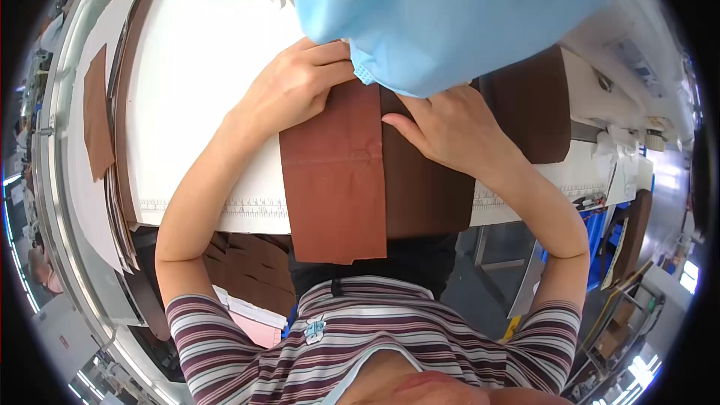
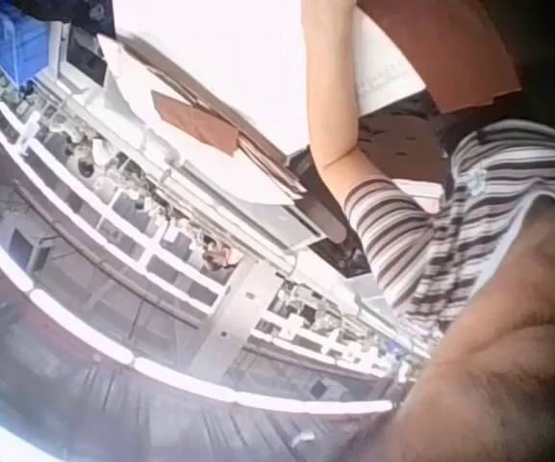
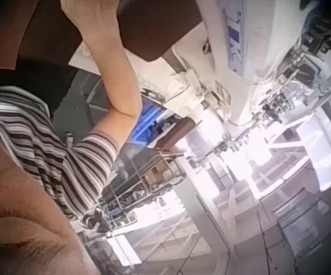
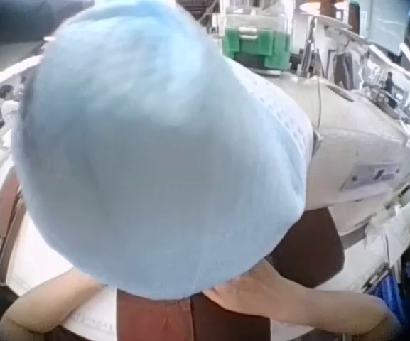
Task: Assembling and sewing pieces of leather at a sewing machine workstation.
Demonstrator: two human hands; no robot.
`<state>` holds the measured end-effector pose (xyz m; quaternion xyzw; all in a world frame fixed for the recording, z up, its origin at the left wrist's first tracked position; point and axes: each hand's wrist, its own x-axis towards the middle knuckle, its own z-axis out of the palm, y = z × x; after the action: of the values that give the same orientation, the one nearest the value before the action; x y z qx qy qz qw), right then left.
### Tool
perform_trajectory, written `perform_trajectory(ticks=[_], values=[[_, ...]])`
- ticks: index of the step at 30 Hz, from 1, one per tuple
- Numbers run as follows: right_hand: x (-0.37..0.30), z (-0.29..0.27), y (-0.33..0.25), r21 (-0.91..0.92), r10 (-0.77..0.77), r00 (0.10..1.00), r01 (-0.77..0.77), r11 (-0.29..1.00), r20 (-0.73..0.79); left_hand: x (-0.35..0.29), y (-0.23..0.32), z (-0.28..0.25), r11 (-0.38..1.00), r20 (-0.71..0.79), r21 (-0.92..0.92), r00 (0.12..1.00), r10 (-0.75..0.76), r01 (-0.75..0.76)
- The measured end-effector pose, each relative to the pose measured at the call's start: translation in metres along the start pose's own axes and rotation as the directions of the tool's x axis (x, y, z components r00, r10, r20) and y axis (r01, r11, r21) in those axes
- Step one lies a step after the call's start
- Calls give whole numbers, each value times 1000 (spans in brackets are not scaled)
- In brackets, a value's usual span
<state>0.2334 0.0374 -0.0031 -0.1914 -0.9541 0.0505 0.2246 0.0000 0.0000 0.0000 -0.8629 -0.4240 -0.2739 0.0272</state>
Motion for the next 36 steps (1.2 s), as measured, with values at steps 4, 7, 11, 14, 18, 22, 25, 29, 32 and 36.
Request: perform_trajectory(ticks=[4, 7, 11, 14, 18, 22, 25, 29, 32, 36], values=[[1, 1, 1, -3, 6, 1000, -6, 1000, 2, -2, -6, 3, 999, 38, -2, 998, -42, 42], [3, 2, 2, -11, 4, 1000, -4, 1000, 3, 0, -8, 4, 1000, 16, -12, 1000, -19, 19], [0, 2, 2, -3, 8, 1000, -8, 1000, 4, 1, -6, 5, 999, 29, -46, 1000, 11, -10], [6, 2, 2, -10, 2, 1000, -2, 1000, 9, -2, -8, 4, 998, 67, -43, 997, -46, 49], [2, -2, 0, -50, -49, 996, 46, 998, -69, -2, -14, 7, 997, 1, -71, 999, 37, -37], [-23, -35, -37, 85, 22, 996, -14, 996, -88, -6, 33, -10, 990, 47, 73, 992, 119, -122], [-73, -22, -88, 235, 25, 998, -12, 972, -52, -43, 111, -21, 971, 172, -221, 984, -51, 89], [-109, 30, -111, -21, 55, 981, -60, 998, -186, -75, 155, -18, 994, 176, 83, 981, -88, 74], [-109, 48, -108, -117, -3, 905, -52, 992, -425, -89, 154, -19, 993, 44, -17, 993, -113, 114], [-108, 42, -112, -129, -64, 917, 14, 992, -394, -93, 155, -16, 997, -23, 37, 997, -71, 72]])
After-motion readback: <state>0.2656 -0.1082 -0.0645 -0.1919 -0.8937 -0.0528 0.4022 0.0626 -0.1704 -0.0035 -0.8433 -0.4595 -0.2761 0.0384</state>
